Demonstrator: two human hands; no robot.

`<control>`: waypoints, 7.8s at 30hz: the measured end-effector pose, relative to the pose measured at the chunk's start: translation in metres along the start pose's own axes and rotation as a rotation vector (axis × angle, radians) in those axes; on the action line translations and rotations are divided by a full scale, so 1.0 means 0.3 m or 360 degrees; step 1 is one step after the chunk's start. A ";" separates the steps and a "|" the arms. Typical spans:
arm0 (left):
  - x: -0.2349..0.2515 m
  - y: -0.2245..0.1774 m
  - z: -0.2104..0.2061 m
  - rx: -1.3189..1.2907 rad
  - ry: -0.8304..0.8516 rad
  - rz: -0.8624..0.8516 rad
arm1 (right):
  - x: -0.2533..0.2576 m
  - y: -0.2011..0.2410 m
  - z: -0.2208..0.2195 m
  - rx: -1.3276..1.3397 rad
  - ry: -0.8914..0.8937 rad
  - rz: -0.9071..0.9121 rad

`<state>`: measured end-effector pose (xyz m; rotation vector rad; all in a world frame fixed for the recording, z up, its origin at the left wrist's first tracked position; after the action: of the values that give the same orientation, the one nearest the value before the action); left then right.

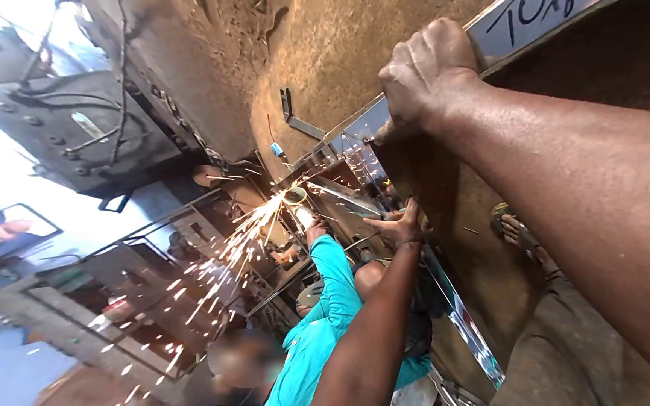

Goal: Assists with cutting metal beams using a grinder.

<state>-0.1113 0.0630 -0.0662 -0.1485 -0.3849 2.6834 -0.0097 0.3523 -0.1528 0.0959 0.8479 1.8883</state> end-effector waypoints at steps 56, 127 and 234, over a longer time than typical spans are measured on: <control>-0.004 -0.007 0.007 0.0120 0.0030 0.0052 | -0.008 -0.001 0.003 -0.0027 0.0056 -0.0002; -0.003 -0.012 0.007 0.0022 -0.0021 -0.0006 | -0.013 -0.017 0.012 -0.0042 0.0070 0.0001; -0.028 -0.026 0.016 0.0122 0.0529 0.0534 | -0.164 0.049 0.260 -0.0575 0.0447 -0.0210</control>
<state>-0.1015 0.0651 -0.0588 -0.6797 -0.1635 2.9191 0.0352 0.3482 -0.0709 -0.4457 0.6649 1.9239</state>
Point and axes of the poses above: each hand's wrist, its own x-axis towards the middle knuckle, its own z-axis out of the back of the hand, y = z × x, the point moved 9 cm from there along x, towards the middle knuckle, and after that the axes turned 5 degrees about -z, right-handed, at the moved point
